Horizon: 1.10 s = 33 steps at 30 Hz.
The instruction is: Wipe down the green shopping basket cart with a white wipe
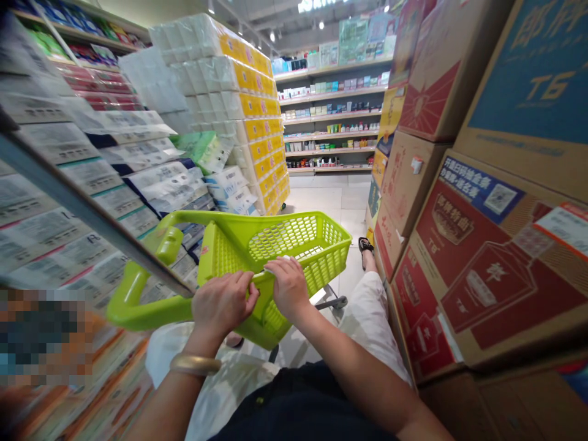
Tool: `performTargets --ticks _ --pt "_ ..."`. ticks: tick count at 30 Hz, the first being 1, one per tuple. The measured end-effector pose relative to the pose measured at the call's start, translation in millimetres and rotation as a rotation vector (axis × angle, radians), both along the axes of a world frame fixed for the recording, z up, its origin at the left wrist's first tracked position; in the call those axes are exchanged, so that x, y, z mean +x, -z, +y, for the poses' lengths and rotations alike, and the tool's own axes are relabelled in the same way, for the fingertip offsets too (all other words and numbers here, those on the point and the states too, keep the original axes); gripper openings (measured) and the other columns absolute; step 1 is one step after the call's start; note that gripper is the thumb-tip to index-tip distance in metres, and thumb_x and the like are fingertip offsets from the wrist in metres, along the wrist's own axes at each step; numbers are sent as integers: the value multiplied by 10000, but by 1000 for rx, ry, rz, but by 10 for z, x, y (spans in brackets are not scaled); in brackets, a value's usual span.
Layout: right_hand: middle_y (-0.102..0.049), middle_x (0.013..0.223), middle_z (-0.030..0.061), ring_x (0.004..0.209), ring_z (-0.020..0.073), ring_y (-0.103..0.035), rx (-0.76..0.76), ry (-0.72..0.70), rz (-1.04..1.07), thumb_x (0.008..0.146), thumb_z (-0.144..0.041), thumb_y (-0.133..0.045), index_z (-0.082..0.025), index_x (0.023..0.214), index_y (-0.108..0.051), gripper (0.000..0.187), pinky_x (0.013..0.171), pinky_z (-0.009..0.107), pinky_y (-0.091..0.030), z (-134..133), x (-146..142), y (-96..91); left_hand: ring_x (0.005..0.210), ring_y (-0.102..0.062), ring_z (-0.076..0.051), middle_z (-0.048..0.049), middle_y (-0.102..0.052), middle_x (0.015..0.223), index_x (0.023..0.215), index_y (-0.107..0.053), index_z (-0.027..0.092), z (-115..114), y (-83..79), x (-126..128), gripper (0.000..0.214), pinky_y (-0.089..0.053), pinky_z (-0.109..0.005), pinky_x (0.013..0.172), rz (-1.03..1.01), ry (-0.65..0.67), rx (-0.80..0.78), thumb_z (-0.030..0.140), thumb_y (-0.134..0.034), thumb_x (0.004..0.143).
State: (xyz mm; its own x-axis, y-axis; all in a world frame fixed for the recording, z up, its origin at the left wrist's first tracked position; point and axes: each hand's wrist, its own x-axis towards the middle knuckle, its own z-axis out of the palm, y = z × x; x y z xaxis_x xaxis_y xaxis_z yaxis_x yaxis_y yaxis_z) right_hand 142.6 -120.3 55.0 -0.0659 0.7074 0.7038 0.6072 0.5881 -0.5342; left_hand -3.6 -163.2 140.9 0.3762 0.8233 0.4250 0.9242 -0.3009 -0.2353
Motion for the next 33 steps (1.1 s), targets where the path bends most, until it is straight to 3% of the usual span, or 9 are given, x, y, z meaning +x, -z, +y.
performTargets --ticks 4,10,12,15,20,23,26,30,33 --pt "-703 1163 47 1167 196 -590 26 -60 -57 844 -18 -405 -244 1141 -670 457 1116 423 -369 3 61 26 707 -624 -228 -86 -694 741 847 -695 190 22 16 -81 234 -362 -338 644 -35 8 -10 237 -467 860" --pt "-710 1082 73 1137 217 -588 -1 106 13 813 -1 -402 -220 1105 -675 455 1126 458 -342 62 145 112 744 -637 -243 -70 -720 761 824 -701 206 44 -28 -54 278 -393 -367 714 -63 -60 26 279 -440 885" --pt "-700 1110 83 1145 217 -585 22 48 0 818 -20 -414 -212 1144 -658 450 1129 452 -345 43 43 103 827 -640 -254 -77 -731 849 930 -697 193 60 -23 56 259 -411 -381 782 -117 -76 33 266 -456 870" --pt "-690 1156 90 1136 214 -596 50 -41 -50 843 -76 -457 -202 1188 -633 407 1111 424 -376 23 -10 93 950 -621 -255 -95 -717 1015 1119 -648 167 91 50 231 344 -405 -383 914 -167 17 -20 229 -520 806" --pt "-704 1141 58 1155 202 -595 6 104 -49 837 -14 -387 -217 1126 -657 445 1130 446 -335 76 342 202 948 -607 -264 -122 -690 1007 1237 -590 124 90 217 343 420 -394 -396 900 -99 -10 -81 213 -497 838" --pt "-706 1133 72 1181 217 -579 -15 206 3 831 -10 -388 -196 1095 -671 429 1147 470 -302 78 407 243 951 -594 -277 -127 -683 967 1144 -639 133 74 241 380 334 -376 -408 874 -71 -64 -60 259 -467 886" --pt "-705 1144 70 1190 210 -573 0 145 -6 830 -18 -396 -202 1113 -667 433 1154 456 -294 36 264 208 892 -593 -282 -126 -675 865 949 -674 140 101 236 422 308 -366 -408 805 -71 -115 -61 309 -417 928" --pt "-699 1178 53 1181 184 -583 52 21 -80 835 -23 -399 -215 1162 -650 455 1139 399 -327 34 232 174 863 -582 -269 -109 -666 815 861 -662 153 178 287 396 281 -348 -404 821 -63 -64 -46 280 -421 931" --pt "-708 1164 57 1169 197 -596 29 120 -84 816 -11 -400 -205 1135 -660 455 1132 413 -331 83 386 208 854 -568 -262 -93 -661 818 870 -649 171 213 357 348 246 -336 -401 817 -70 -23 -18 264 -429 934"
